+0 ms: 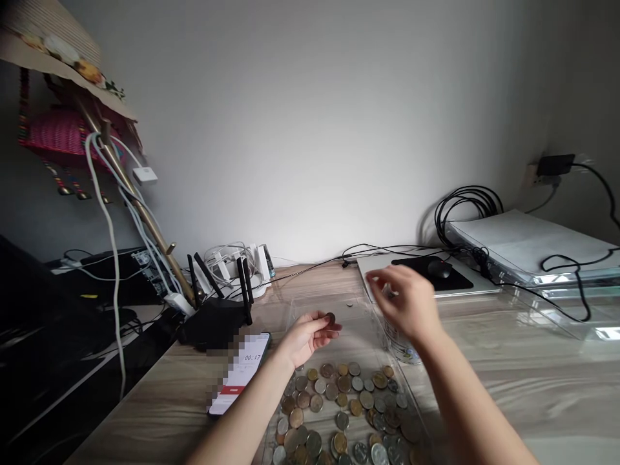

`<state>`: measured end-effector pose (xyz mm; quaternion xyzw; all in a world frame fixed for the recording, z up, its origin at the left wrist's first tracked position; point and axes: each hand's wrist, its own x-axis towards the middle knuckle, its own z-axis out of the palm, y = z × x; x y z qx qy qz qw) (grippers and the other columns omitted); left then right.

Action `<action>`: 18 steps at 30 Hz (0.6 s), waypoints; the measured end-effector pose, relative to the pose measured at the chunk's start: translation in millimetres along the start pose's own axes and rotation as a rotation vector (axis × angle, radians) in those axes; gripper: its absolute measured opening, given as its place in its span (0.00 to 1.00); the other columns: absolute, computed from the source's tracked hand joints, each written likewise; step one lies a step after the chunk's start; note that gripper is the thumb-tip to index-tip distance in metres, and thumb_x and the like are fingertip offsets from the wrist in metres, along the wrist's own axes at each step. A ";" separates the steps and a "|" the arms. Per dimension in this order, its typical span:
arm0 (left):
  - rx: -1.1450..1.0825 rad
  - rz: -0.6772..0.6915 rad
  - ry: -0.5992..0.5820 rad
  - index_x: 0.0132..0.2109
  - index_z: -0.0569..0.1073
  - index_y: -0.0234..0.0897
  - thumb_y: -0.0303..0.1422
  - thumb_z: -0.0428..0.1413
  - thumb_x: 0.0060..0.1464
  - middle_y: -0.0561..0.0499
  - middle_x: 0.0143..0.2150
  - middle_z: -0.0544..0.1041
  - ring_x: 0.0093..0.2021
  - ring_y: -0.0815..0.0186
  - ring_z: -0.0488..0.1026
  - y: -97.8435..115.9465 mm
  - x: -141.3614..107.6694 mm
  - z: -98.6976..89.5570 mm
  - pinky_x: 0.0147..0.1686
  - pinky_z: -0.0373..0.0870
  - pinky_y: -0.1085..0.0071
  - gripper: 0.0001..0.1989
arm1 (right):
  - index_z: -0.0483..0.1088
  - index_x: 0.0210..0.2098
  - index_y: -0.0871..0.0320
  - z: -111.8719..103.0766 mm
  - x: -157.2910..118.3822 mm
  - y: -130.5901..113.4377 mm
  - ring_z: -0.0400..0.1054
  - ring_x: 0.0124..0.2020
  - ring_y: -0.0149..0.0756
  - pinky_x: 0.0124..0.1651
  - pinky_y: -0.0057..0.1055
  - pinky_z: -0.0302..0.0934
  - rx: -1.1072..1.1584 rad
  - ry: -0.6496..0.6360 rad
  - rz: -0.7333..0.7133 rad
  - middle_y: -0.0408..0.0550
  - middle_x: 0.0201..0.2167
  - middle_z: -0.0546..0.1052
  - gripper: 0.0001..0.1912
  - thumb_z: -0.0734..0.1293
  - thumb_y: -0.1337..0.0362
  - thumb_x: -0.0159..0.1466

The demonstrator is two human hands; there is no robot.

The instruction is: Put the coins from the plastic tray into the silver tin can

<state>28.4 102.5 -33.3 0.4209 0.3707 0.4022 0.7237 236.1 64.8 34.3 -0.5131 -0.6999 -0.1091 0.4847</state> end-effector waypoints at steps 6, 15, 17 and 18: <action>-0.066 -0.004 -0.070 0.32 0.66 0.31 0.26 0.53 0.48 0.48 0.27 0.75 0.28 0.65 0.74 -2.5 1.4 1.4 0.27 0.68 0.75 0.03 | 0.70 0.37 0.55 53.7 -12.7 -29.9 0.65 0.34 0.33 0.32 0.26 0.56 -0.060 -0.505 -0.135 0.46 0.32 0.73 0.12 0.61 0.61 0.54; -0.100 -0.066 -0.171 0.39 0.67 0.30 0.32 0.48 0.51 0.39 0.36 0.75 0.36 0.59 0.73 -3.3 1.7 -2.7 0.33 0.66 0.70 0.10 | 0.71 0.32 0.54 25.2 -2.7 -16.9 0.65 0.31 0.32 0.31 0.27 0.57 -0.021 -0.244 -0.133 0.46 0.30 0.74 0.10 0.58 0.64 0.58; -0.115 -0.101 -0.159 0.40 0.66 0.30 0.33 0.46 0.52 0.38 0.38 0.74 0.38 0.59 0.73 -2.3 2.1 -2.8 0.36 0.65 0.68 0.11 | 0.72 0.32 0.54 6.5 2.8 1.8 0.66 0.33 0.35 0.34 0.29 0.58 -0.055 -0.069 -0.044 0.46 0.32 0.74 0.10 0.59 0.61 0.57; -0.119 -0.122 -0.150 0.40 0.66 0.30 0.33 0.46 0.53 0.38 0.39 0.74 0.38 0.59 0.73 -1.6 2.2 -2.6 0.37 0.65 0.67 0.11 | 0.72 0.31 0.54 -1.8 4.8 13.0 0.66 0.33 0.36 0.34 0.31 0.59 -0.080 -0.010 0.021 0.46 0.31 0.74 0.10 0.60 0.60 0.56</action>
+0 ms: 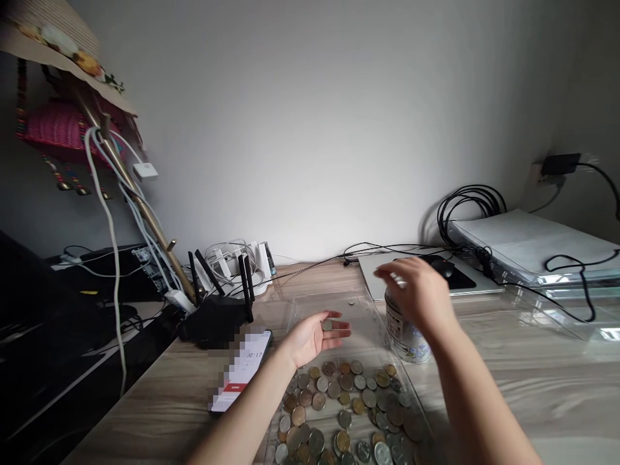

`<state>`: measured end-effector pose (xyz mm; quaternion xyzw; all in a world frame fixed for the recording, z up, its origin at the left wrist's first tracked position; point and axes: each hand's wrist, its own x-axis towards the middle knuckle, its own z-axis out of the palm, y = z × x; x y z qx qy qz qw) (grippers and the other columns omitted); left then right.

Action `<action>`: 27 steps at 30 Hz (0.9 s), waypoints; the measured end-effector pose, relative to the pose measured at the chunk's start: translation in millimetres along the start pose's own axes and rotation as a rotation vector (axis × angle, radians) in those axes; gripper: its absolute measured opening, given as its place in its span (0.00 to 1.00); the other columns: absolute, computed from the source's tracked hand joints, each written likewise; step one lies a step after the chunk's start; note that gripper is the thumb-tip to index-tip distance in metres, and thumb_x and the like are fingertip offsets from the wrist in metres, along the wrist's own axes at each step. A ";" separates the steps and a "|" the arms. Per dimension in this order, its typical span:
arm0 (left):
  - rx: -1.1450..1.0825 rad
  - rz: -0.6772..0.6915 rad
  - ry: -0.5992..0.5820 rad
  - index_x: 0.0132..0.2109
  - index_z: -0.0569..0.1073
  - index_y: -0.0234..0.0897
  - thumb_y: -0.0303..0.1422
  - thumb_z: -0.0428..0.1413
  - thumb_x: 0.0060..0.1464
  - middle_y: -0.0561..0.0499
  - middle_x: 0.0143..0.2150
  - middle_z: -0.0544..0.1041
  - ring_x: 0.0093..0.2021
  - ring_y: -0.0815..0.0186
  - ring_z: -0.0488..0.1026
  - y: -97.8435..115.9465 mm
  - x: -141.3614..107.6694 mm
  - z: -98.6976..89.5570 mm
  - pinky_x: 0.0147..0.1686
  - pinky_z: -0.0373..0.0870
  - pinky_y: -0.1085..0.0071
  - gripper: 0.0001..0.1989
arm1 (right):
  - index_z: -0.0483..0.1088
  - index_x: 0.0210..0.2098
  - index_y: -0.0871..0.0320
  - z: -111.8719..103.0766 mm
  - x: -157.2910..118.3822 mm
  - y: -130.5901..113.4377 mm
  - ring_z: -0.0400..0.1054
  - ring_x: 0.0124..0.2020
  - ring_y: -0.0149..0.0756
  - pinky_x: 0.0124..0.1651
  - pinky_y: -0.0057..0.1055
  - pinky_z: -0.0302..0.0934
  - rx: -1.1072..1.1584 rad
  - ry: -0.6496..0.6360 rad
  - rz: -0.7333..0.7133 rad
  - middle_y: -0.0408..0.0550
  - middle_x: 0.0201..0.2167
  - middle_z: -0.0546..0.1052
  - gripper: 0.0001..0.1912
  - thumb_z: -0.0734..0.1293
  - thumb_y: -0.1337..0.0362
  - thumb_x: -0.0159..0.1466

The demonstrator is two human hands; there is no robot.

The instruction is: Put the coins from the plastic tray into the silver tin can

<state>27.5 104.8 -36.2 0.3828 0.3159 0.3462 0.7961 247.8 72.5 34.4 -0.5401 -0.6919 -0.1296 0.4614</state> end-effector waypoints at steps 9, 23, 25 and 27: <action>0.002 -0.029 0.033 0.41 0.64 0.30 0.35 0.45 0.53 0.38 0.41 0.73 0.39 0.60 0.72 2.4 0.7 -0.2 0.38 0.65 0.66 0.13 | 0.74 0.25 0.53 -11.4 -0.7 51.0 0.68 0.26 0.37 0.26 0.30 0.59 -0.038 -0.241 0.302 0.43 0.23 0.75 0.09 0.63 0.60 0.50; -0.067 -0.038 -0.037 0.43 0.64 0.30 0.42 0.42 0.54 0.37 0.41 0.72 0.40 0.58 0.71 3.7 0.0 -0.6 0.38 0.64 0.65 0.19 | 0.73 0.30 0.55 -6.8 -3.0 31.2 0.67 0.30 0.38 0.32 0.33 0.59 -0.143 0.026 0.113 0.47 0.28 0.75 0.11 0.61 0.59 0.53; -0.113 -0.016 -0.069 0.44 0.64 0.31 0.45 0.42 0.53 0.37 0.40 0.72 0.41 0.57 0.71 4.2 -1.2 0.4 0.39 0.63 0.64 0.22 | 0.72 0.33 0.56 -2.4 -4.7 9.9 0.66 0.31 0.36 0.34 0.32 0.59 -0.071 0.117 0.047 0.48 0.30 0.74 0.12 0.60 0.59 0.56; -0.166 0.009 -0.091 0.44 0.65 0.31 0.47 0.42 0.52 0.38 0.37 0.73 0.41 0.57 0.71 4.7 -2.6 2.0 0.39 0.62 0.63 0.24 | 0.72 0.34 0.56 7.8 -8.1 -13.0 0.65 0.30 0.33 0.32 0.29 0.58 0.053 -0.034 -0.052 0.48 0.30 0.73 0.12 0.59 0.60 0.57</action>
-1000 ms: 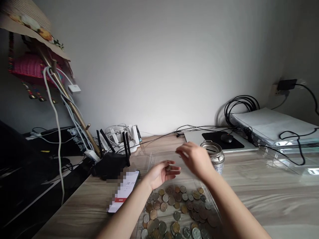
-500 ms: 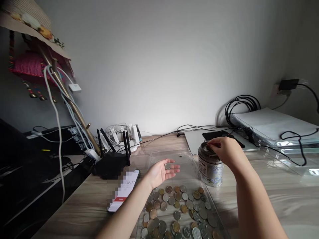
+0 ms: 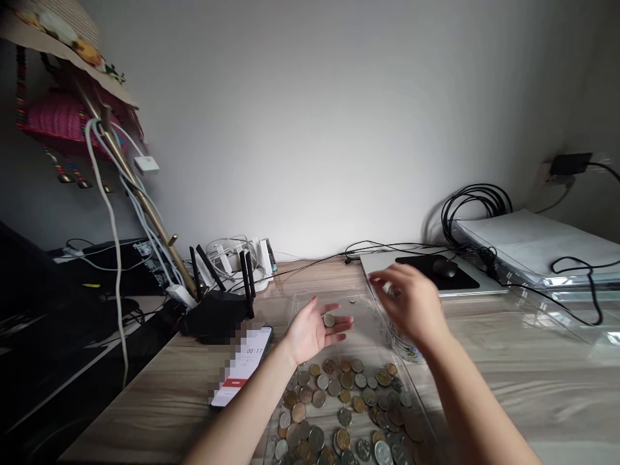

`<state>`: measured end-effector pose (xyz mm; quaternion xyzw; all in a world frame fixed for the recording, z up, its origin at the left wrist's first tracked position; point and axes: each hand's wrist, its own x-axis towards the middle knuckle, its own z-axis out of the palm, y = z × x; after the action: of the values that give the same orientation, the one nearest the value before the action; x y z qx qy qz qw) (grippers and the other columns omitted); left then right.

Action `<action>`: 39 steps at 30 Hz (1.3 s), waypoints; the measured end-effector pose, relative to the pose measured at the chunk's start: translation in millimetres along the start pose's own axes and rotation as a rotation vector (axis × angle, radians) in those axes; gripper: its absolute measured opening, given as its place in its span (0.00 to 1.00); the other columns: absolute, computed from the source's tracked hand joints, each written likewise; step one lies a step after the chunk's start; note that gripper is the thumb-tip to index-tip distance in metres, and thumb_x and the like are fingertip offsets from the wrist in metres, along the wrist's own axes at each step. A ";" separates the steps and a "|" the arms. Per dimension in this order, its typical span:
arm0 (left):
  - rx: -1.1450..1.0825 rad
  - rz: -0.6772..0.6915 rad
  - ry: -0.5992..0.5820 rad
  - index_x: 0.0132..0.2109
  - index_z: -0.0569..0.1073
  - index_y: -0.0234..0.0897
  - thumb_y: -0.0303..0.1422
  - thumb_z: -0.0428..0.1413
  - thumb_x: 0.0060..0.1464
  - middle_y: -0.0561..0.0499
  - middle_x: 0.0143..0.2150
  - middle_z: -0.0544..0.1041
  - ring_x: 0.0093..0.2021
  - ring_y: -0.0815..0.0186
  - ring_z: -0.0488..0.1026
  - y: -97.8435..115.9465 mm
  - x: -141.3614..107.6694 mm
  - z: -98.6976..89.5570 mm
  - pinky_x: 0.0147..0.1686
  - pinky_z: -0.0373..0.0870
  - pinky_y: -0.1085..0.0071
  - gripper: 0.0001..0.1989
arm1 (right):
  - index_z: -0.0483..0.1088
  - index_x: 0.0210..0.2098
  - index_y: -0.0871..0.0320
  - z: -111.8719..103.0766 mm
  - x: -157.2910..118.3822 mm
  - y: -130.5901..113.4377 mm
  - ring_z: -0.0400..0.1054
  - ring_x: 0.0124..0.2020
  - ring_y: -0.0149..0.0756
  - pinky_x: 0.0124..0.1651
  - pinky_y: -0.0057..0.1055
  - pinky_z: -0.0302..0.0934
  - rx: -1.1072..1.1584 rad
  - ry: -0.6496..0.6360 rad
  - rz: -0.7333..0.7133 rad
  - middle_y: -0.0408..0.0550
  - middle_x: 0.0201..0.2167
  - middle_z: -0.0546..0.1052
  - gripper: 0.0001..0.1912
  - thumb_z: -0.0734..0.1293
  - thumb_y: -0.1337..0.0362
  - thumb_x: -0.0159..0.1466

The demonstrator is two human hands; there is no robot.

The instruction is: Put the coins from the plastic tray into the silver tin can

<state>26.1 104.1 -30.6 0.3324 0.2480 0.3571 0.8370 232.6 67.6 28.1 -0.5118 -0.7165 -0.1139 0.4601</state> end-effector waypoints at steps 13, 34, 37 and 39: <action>0.022 0.003 -0.155 0.45 0.65 0.36 0.51 0.40 0.51 0.42 0.37 0.73 0.41 0.58 0.69 2.4 -7.6 7.8 0.39 0.61 0.60 0.26 | 0.71 0.31 0.55 27.6 -3.4 -23.8 0.64 0.30 0.31 0.30 0.26 0.56 0.018 -0.265 -0.206 0.46 0.29 0.73 0.12 0.56 0.65 0.60; 0.689 0.463 0.548 0.37 0.70 0.33 0.32 0.44 0.49 0.44 0.38 0.73 0.38 0.64 0.70 16.1 4.1 -15.2 0.36 0.64 0.70 0.12 | 0.69 0.41 0.57 18.9 3.1 -1.0 0.66 0.32 0.32 0.33 0.28 0.60 0.174 -0.141 0.014 0.48 0.35 0.73 0.15 0.55 0.61 0.59; 1.220 0.534 0.642 0.39 0.71 0.33 0.25 0.44 0.46 0.45 0.43 0.72 0.46 0.64 0.66 16.5 4.5 -24.3 0.47 0.58 0.69 0.14 | 0.68 0.43 0.59 71.3 0.0 -9.0 0.65 0.41 0.36 0.42 0.31 0.57 0.113 -0.492 -0.031 0.52 0.43 0.70 0.19 0.52 0.60 0.61; 1.517 0.467 0.585 0.43 0.70 0.33 0.24 0.42 0.46 0.44 0.47 0.70 0.49 0.65 0.63 11.8 6.1 -30.3 0.50 0.55 0.70 0.18 | 0.61 0.51 0.62 102.6 -3.5 -2.5 0.55 0.53 0.43 0.50 0.35 0.51 -0.022 -0.717 0.006 0.58 0.53 0.60 0.24 0.53 0.56 0.60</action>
<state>5.1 126.5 -42.9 0.7409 0.5523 0.3293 0.1939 174.9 129.3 -30.3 -0.5261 -0.8297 0.0666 0.1740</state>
